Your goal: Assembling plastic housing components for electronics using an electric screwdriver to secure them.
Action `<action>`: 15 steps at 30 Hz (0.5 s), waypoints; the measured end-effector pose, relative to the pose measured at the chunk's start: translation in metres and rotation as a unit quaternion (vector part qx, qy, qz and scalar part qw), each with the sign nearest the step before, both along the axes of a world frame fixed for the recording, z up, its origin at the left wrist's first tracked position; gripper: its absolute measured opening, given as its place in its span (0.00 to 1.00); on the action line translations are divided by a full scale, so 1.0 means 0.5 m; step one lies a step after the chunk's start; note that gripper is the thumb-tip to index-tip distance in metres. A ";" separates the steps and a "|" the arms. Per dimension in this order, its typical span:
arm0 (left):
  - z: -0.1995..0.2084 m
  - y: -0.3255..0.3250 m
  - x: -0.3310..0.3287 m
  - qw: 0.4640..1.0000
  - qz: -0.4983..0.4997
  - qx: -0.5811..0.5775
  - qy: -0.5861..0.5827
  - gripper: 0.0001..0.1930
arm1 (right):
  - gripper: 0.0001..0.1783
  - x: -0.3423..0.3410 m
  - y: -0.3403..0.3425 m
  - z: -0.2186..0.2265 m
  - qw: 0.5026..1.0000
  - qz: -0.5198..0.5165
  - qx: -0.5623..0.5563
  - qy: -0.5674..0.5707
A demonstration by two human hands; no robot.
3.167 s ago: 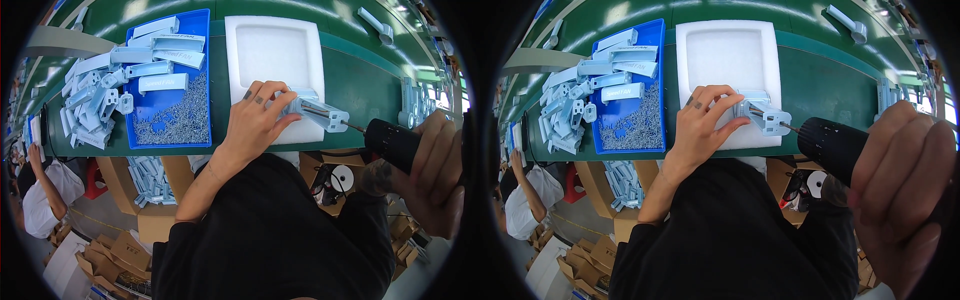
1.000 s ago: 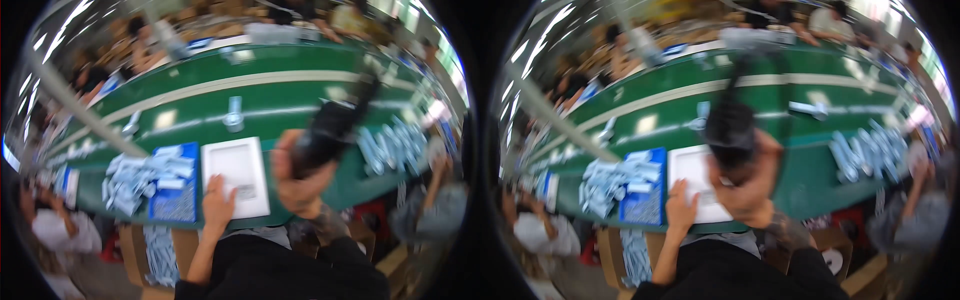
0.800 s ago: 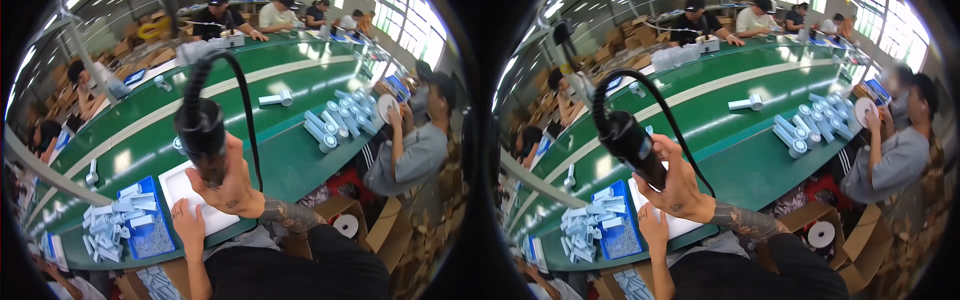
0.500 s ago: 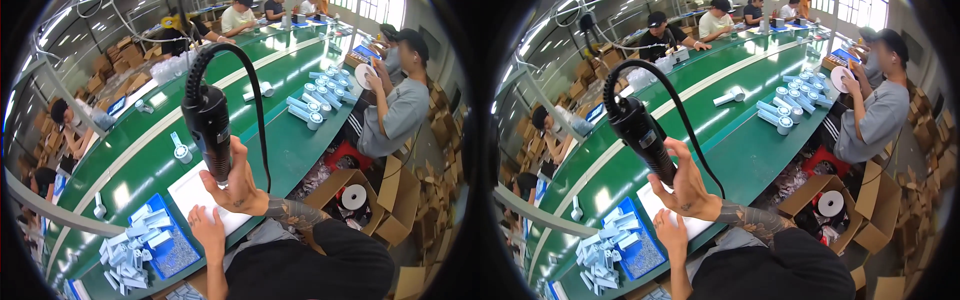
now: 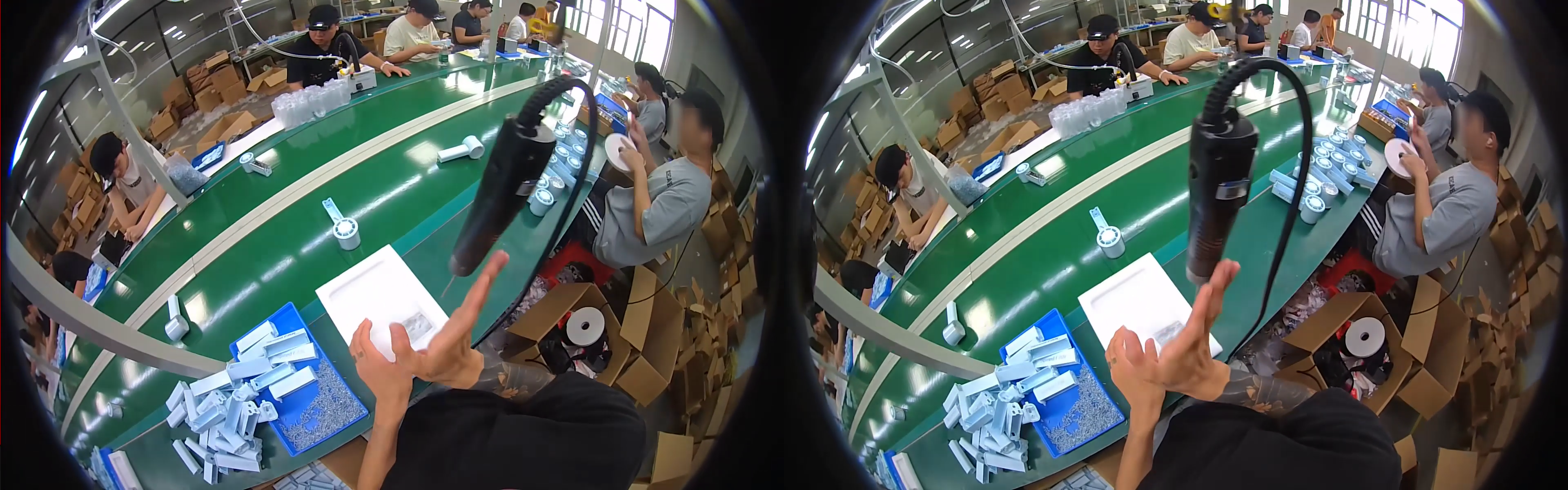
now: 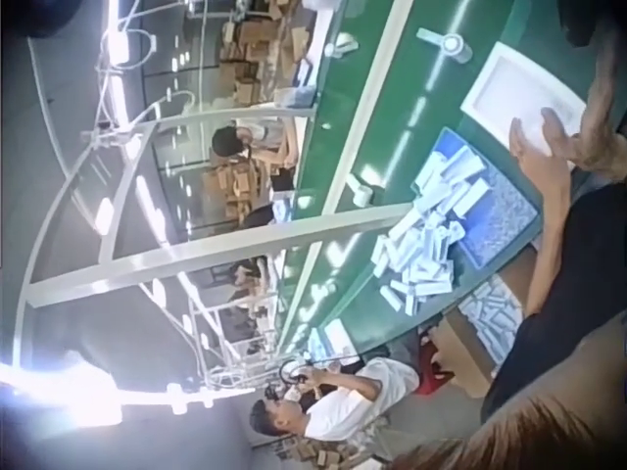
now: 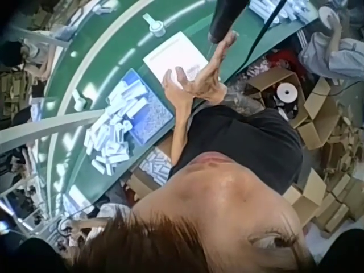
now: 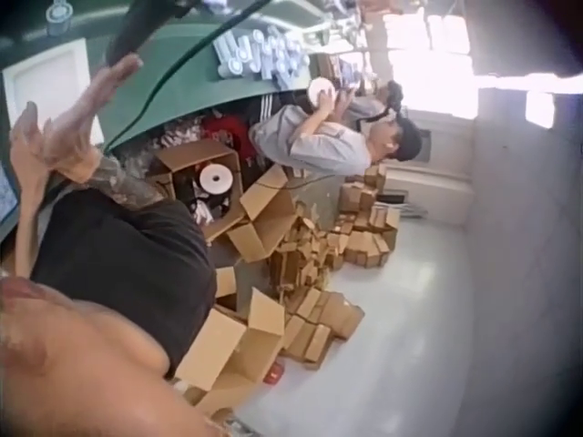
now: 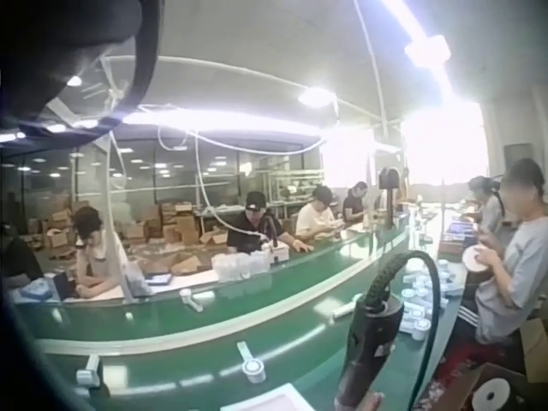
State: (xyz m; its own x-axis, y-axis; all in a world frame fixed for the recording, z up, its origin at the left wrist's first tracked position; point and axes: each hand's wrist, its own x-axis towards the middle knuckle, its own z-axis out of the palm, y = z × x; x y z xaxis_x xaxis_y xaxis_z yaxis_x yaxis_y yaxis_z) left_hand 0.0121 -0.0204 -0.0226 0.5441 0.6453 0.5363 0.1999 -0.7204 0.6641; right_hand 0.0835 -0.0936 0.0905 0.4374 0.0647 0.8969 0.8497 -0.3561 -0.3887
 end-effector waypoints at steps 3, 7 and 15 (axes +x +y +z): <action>0.032 0.006 -0.016 0.990 0.020 -0.131 -0.040 0.21 | 0.45 -0.018 0.008 -0.047 0.990 0.132 -0.003 -0.044; 0.001 0.002 -0.061 0.957 -0.016 -0.234 -0.170 0.13 | 0.34 -0.033 0.004 -0.109 0.965 0.240 -0.104 -0.008; 0.057 0.044 -0.205 0.956 0.086 -0.016 -0.282 0.06 | 0.28 -0.055 0.019 -0.160 0.930 0.279 -0.209 0.115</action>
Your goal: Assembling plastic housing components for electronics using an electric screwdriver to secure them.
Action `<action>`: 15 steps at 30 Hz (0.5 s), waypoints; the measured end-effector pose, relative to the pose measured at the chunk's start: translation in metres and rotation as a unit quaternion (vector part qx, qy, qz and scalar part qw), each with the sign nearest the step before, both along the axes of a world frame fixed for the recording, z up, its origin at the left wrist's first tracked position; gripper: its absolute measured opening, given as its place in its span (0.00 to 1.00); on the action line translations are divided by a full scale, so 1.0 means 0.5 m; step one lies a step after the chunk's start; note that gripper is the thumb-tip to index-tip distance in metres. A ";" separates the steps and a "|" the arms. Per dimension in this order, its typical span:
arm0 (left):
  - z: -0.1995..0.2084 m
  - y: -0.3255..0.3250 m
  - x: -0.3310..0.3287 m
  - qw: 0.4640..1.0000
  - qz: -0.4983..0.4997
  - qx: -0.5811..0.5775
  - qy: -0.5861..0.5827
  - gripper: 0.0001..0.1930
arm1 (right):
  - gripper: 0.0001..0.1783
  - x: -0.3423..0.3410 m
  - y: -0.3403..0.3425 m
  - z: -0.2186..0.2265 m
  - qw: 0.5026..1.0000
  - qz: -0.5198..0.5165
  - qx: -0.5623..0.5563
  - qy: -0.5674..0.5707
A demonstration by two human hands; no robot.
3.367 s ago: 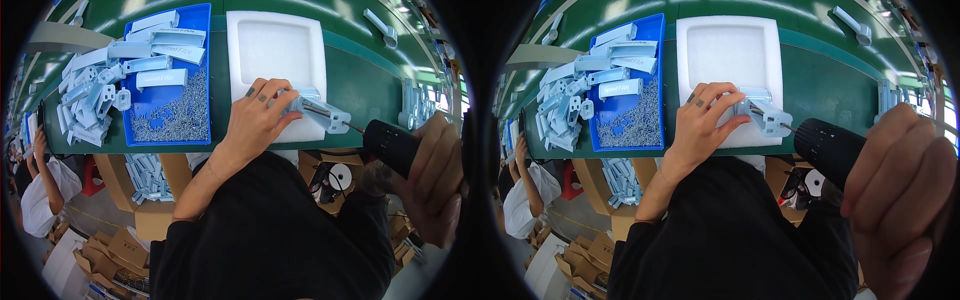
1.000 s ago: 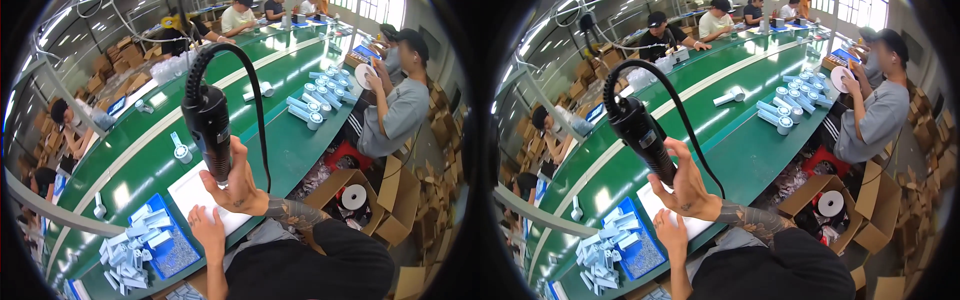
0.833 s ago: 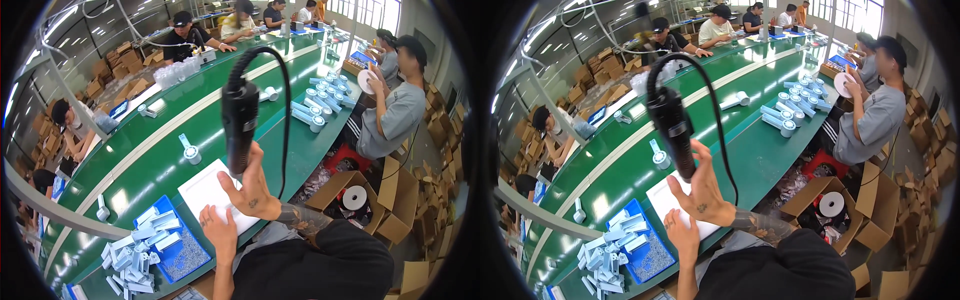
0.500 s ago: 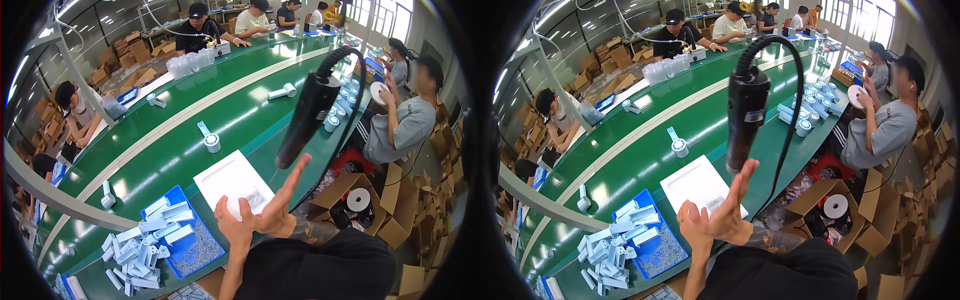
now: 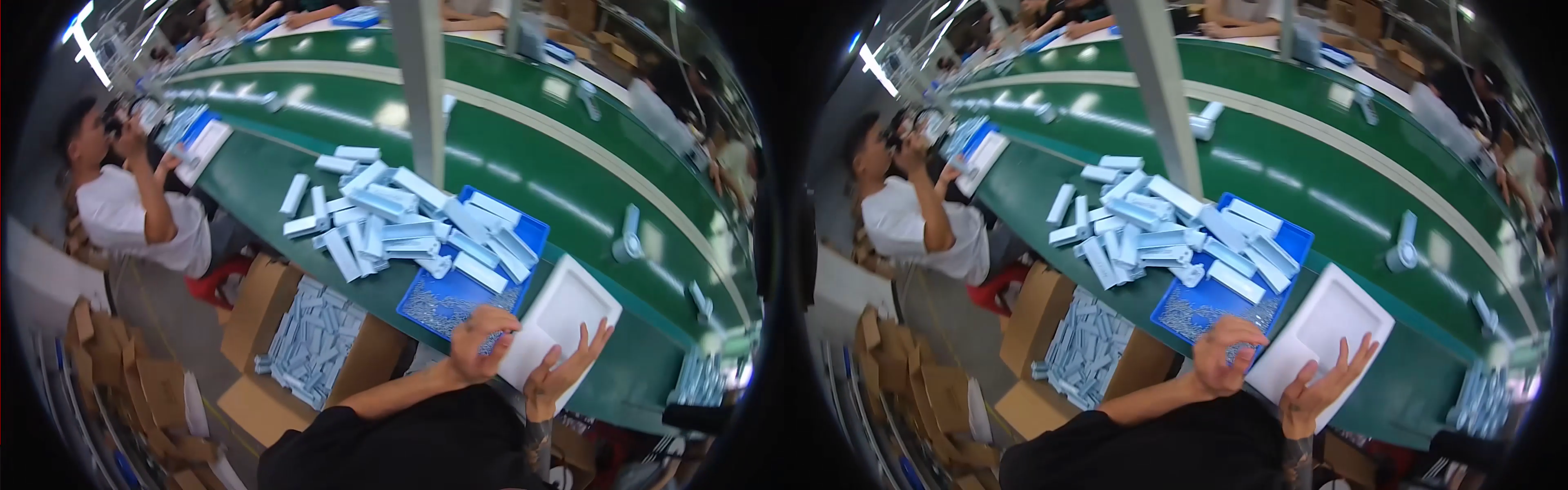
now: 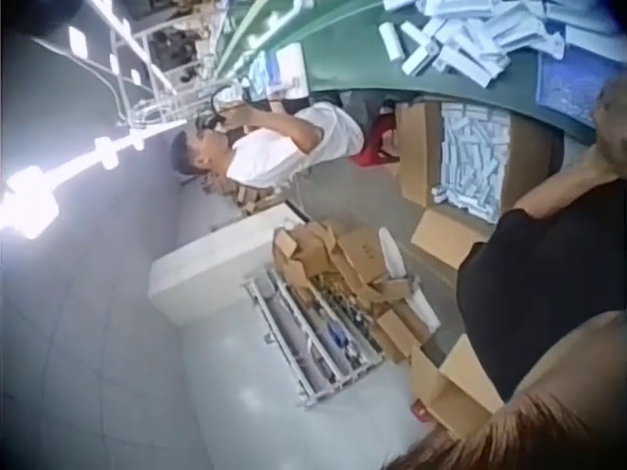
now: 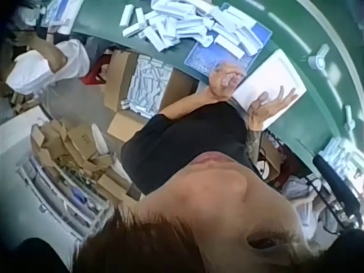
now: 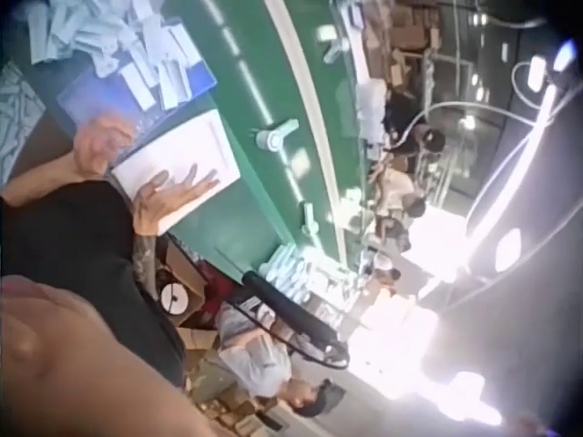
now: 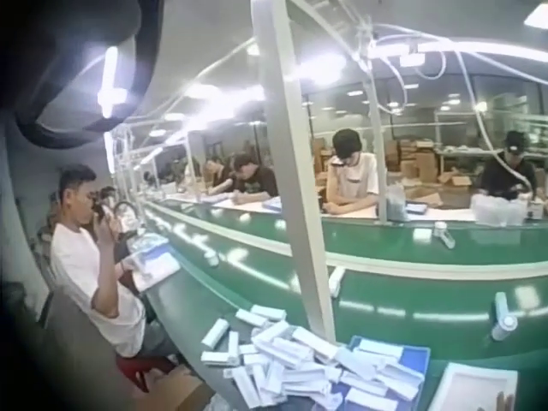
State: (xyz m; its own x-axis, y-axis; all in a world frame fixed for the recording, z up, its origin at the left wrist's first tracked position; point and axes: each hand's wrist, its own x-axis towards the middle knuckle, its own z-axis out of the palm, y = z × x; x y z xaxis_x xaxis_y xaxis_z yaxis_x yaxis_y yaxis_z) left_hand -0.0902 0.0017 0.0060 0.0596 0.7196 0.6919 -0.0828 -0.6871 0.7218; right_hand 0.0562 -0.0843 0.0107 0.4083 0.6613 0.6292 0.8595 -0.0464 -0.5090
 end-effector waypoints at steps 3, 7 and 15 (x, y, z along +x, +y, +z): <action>0.024 0.070 -0.093 0.987 0.153 0.044 0.023 0.05 | 0.27 0.011 0.003 0.008 0.996 -0.025 -0.073 -0.055; 0.053 0.174 -0.217 0.954 0.296 0.034 0.048 0.07 | 0.27 0.015 0.015 -0.007 0.987 -0.025 -0.161 -0.005; 0.074 0.254 -0.294 0.949 0.313 -0.021 -0.038 0.06 | 0.27 0.003 0.116 0.141 0.995 0.080 -0.038 0.043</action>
